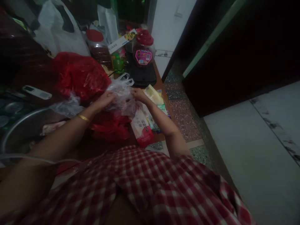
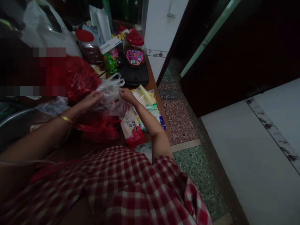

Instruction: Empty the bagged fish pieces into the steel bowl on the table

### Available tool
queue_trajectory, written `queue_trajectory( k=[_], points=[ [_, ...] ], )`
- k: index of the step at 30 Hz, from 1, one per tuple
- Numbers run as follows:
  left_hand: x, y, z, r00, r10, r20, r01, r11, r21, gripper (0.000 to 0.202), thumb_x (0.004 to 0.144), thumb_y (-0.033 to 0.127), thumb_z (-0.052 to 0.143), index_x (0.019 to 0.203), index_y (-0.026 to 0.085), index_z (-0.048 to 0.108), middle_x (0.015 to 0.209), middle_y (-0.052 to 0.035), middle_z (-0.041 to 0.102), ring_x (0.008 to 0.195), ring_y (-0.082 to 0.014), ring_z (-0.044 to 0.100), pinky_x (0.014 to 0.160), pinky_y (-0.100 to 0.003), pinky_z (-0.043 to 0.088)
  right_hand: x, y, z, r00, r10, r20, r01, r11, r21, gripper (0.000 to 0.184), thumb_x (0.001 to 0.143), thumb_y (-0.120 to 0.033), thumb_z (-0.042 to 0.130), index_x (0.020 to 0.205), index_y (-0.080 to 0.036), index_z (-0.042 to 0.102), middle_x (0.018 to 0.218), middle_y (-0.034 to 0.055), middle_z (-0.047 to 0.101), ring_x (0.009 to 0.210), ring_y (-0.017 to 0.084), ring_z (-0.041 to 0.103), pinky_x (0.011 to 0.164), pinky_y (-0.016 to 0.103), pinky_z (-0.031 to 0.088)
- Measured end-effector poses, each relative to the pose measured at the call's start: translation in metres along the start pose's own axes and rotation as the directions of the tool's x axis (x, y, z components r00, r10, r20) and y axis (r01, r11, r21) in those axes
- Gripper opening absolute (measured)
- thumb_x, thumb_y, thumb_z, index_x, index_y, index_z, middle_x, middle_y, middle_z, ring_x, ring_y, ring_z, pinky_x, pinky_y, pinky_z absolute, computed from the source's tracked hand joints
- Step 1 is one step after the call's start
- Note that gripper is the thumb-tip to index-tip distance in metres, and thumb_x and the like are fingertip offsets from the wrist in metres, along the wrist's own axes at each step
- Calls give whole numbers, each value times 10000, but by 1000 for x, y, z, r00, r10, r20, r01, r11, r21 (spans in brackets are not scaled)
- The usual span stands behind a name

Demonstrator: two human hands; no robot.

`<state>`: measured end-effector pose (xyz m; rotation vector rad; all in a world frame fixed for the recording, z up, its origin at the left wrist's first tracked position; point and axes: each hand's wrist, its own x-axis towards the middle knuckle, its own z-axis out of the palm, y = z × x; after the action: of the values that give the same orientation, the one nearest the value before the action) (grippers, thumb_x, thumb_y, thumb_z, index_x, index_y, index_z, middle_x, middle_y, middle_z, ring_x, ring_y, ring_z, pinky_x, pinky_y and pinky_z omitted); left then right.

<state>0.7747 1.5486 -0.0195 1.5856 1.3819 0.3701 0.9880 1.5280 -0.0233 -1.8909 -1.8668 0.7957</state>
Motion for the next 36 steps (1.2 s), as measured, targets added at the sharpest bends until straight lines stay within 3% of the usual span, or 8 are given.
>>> queue_trajectory(
  k=[3, 7, 13, 18, 23, 28, 32, 36],
  points=[
    [-1, 7, 20, 979, 180, 94, -204, 859, 469, 847, 774, 507, 756, 1462, 123, 444, 1155, -154, 631, 1054, -289, 587, 877, -350, 460, 3, -14, -10, 999, -38, -7, 36, 993, -113, 301, 999, -185, 418, 957, -73, 694, 1023, 106, 711, 1001, 192, 630, 928, 288, 433],
    [-1, 12, 37, 953, 279, 116, -265, 587, 765, 420, 874, 395, 650, 1159, 87, 668, 1194, -186, 611, 1201, -350, 500, 992, -389, 393, 2, -14, -28, 992, -106, -67, 96, 986, -140, 330, 1016, -218, 403, 1057, -29, 671, 1081, 103, 688, 1116, 219, 605, 965, 295, 394],
    [-1, 28, 18, 954, 258, -154, -155, 862, 482, 335, 988, 323, 468, 1073, 57, 653, 817, -29, 572, 759, -129, 422, 769, -224, 358, -47, 49, -7, 981, 159, 108, -119, 944, -308, 417, 1005, -419, 499, 1097, -63, 695, 1197, 212, 684, 1130, 298, 630, 939, 344, 455],
    [-7, 50, 30, 931, 315, -182, -226, 893, 388, 278, 971, 283, 465, 997, 73, 646, 739, 3, 484, 693, -114, 375, 659, -243, 300, -69, 80, 14, 974, 222, 55, -202, 948, -244, 289, 944, -286, 546, 1150, -128, 674, 1165, 145, 708, 1074, 259, 649, 909, 335, 472],
    [-32, 36, 73, 932, 356, -67, -284, 833, 476, 265, 959, 258, 472, 913, 103, 683, 865, -88, 649, 780, -178, 522, 728, -296, 378, -119, 90, -41, 972, 129, -197, -100, 984, 149, 198, 869, -339, 472, 788, -185, 567, 844, 76, 683, 828, 188, 633, 760, 307, 494],
    [-36, 21, 87, 937, 347, -44, -278, 815, 509, 296, 981, 237, 447, 1102, 122, 690, 1114, -149, 685, 1035, -243, 617, 880, -341, 443, -173, 78, -111, 850, 187, -492, -19, 945, 328, 311, 818, -591, 567, 825, -287, 500, 728, 50, 624, 528, 173, 527, 514, 318, 426],
    [-75, 39, 78, 853, 506, -125, -418, 808, 415, 450, 959, 275, 522, 1385, 133, 543, 1435, -195, 524, 1346, -298, 474, 1093, -433, 369, -191, 19, -110, 984, -75, -159, 93, 990, 104, 291, 829, -576, 600, 767, -292, 585, 671, 55, 630, 546, 193, 582, 515, 320, 457],
    [-130, 47, 74, 697, 714, 73, -717, 697, 31, 715, 920, 477, 614, 1506, 129, 400, 1337, -169, 613, 1244, -289, 559, 1086, -415, 385, -187, -37, -75, 892, -342, 295, 343, 938, 49, 279, 935, -418, 522, 785, -226, 658, 723, 39, 708, 611, 161, 647, 590, 272, 491]
  ],
)
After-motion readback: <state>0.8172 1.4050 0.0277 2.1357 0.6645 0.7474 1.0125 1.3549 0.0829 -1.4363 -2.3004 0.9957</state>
